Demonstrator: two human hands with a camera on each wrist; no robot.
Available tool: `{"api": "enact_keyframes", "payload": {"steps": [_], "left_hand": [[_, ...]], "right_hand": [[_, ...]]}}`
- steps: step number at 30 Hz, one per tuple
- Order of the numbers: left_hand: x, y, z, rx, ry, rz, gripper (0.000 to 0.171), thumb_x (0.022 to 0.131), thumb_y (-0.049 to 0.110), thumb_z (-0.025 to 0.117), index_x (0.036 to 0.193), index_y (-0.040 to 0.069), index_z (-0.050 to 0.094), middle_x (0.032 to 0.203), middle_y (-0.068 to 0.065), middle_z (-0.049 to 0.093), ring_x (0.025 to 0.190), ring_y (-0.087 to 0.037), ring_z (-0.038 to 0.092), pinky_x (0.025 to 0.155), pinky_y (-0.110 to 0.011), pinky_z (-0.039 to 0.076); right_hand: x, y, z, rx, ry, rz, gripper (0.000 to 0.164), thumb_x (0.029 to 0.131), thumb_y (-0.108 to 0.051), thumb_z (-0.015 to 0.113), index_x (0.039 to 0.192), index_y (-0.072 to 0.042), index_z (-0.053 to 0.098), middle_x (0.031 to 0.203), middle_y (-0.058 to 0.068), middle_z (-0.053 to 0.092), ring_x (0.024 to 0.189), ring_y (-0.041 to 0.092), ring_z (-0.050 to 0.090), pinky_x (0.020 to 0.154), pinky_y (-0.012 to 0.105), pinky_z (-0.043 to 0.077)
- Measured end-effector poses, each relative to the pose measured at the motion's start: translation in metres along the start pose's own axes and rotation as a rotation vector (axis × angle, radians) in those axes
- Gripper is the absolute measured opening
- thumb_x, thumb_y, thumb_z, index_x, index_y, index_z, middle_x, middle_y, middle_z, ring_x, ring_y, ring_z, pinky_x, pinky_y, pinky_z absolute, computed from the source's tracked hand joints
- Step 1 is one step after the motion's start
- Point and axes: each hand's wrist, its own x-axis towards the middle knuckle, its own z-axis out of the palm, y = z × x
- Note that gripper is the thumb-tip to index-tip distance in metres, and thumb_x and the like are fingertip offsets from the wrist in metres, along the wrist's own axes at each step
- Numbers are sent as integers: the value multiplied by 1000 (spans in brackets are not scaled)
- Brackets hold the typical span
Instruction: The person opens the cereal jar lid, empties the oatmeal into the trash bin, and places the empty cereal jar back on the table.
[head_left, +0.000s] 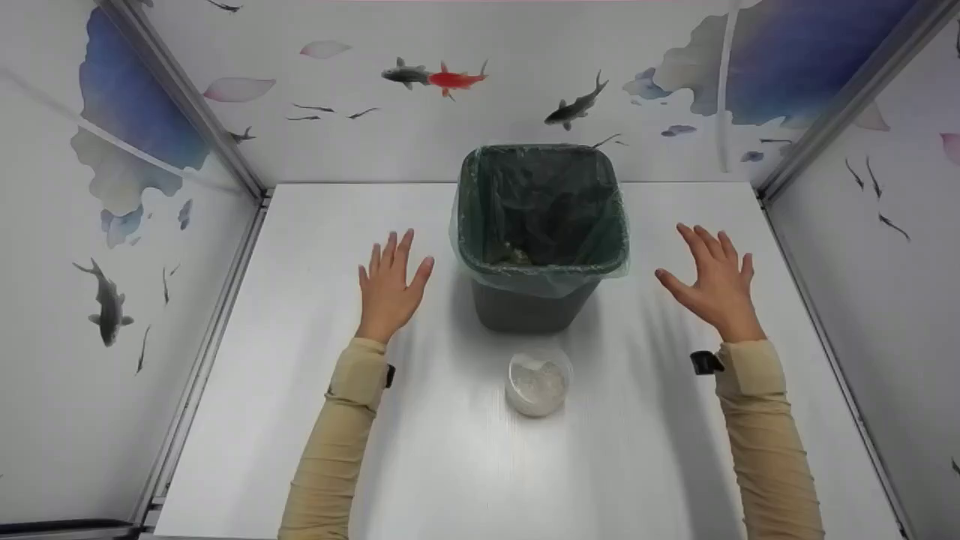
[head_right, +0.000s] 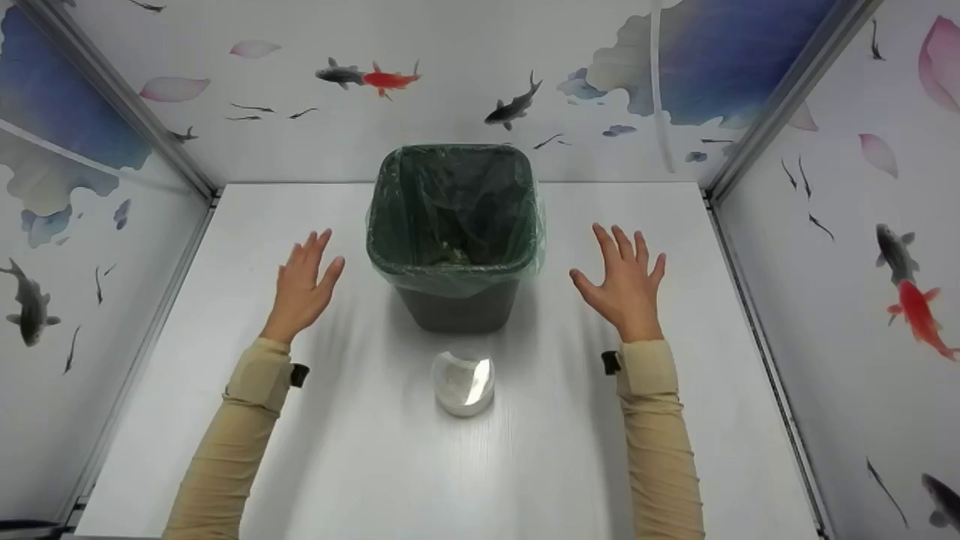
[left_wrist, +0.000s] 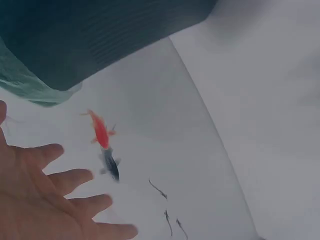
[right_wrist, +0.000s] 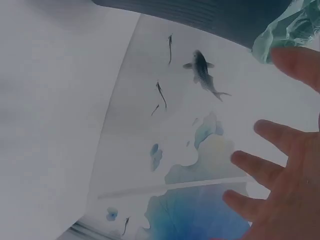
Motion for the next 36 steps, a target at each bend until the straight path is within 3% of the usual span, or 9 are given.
{"api": "enact_keyframes", "payload": {"steps": [4,8,14,22,25,28,32,36], "left_hand": [[-31,-7,22,-99,-32,3,59,98,38,53,144,3,42,143,-22,43,132,-42,36,106,-57,29],[-59,-16,49,-179,-105,47,58,90,25,67,138,-1,47,134,-20,52,123,-37,49,100,-51,39],[-84,-21,91,-298,-258,142,64,81,14,75,136,-3,48,139,-23,47,129,-39,42,105,-50,33],[-89,-16,136,-398,-500,177,94,73,23,85,149,4,33,151,-16,34,139,-30,29,111,-44,26],[-88,-15,149,-425,-576,157,110,68,26,89,153,9,22,156,-11,25,142,-25,23,112,-40,24],[-89,-15,161,-449,-608,153,122,64,26,92,155,9,13,158,-10,18,143,-23,20,112,-38,24],[-91,-10,175,-514,-586,149,126,62,24,93,155,8,10,158,-11,18,141,-25,24,111,-38,27],[-94,-3,185,-583,-541,137,122,62,22,93,154,8,14,154,-11,27,138,-25,32,109,-39,31]], "right_hand": [[-19,-2,15,63,35,8,60,90,-25,67,140,1,45,138,30,44,130,51,33,102,72,14],[-36,-6,31,142,27,46,47,94,-20,62,131,7,52,125,32,54,117,49,48,95,64,35],[-53,-17,63,227,-19,59,36,96,-15,59,124,6,57,114,28,62,110,44,56,91,58,42],[-66,-40,101,269,-136,-56,34,91,-10,66,121,5,61,109,23,66,103,38,61,89,54,46],[-70,-48,112,281,-213,-132,38,89,-12,69,123,4,61,114,20,65,106,36,60,90,53,46],[-76,-57,121,277,-312,-189,50,87,-21,72,129,2,57,124,19,60,112,36,57,92,52,45],[-85,-66,132,268,-384,-193,76,85,-35,74,144,0,42,134,22,52,117,37,54,92,54,45],[-94,-75,143,307,-367,-184,98,80,-44,76,150,2,26,139,27,43,122,40,49,93,55,44]]}}
